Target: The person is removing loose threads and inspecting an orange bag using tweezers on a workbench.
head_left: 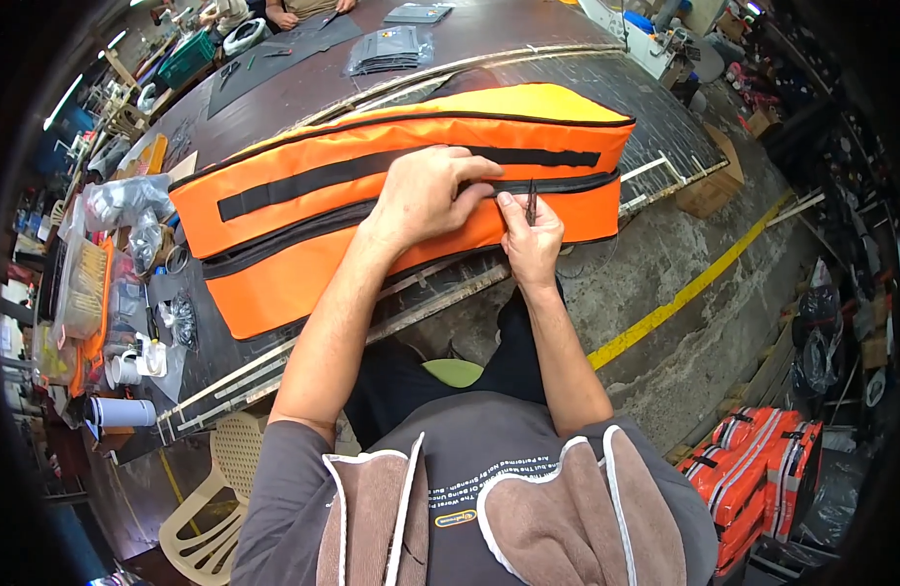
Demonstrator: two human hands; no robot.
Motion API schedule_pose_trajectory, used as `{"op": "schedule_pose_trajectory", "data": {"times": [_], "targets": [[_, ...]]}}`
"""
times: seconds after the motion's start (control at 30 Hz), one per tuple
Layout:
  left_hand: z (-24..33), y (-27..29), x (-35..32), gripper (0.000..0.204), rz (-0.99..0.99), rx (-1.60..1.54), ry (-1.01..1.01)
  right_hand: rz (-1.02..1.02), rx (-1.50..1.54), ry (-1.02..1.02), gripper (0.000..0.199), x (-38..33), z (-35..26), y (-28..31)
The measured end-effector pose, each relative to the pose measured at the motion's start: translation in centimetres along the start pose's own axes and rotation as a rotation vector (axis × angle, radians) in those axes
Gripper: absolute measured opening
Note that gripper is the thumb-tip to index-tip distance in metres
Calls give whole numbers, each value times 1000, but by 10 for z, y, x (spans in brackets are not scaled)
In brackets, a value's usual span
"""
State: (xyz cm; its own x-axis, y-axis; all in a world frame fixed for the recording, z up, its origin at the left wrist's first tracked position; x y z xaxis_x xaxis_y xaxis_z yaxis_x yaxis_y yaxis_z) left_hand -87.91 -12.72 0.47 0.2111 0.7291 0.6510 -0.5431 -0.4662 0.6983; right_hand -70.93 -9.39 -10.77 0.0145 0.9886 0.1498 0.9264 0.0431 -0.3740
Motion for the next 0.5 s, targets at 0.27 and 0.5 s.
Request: {"op": "schedule_pose_trajectory", "data": {"times": [0.27, 0.5], "targets": [[-8, -2, 3, 11, -57, 42, 9, -17, -67, -35, 15, 1, 2, 4], [-29, 6, 11, 9, -18, -113, 38, -84, -402, 204, 35, -11, -26, 6]]}}
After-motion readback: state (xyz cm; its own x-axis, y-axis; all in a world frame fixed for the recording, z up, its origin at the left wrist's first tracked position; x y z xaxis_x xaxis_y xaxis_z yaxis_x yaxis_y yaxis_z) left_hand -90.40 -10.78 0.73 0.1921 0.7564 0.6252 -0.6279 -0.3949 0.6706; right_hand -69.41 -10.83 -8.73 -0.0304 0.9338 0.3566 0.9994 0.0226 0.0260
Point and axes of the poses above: each hand's wrist, its own x-axis towards the middle knuckle, its own y-axis out of the back of the hand, z = x × y, the point moved 3 cm from there along x, towards the middle knuckle, and after that the axes turned 5 degrees about z, right-handed, at the moved point
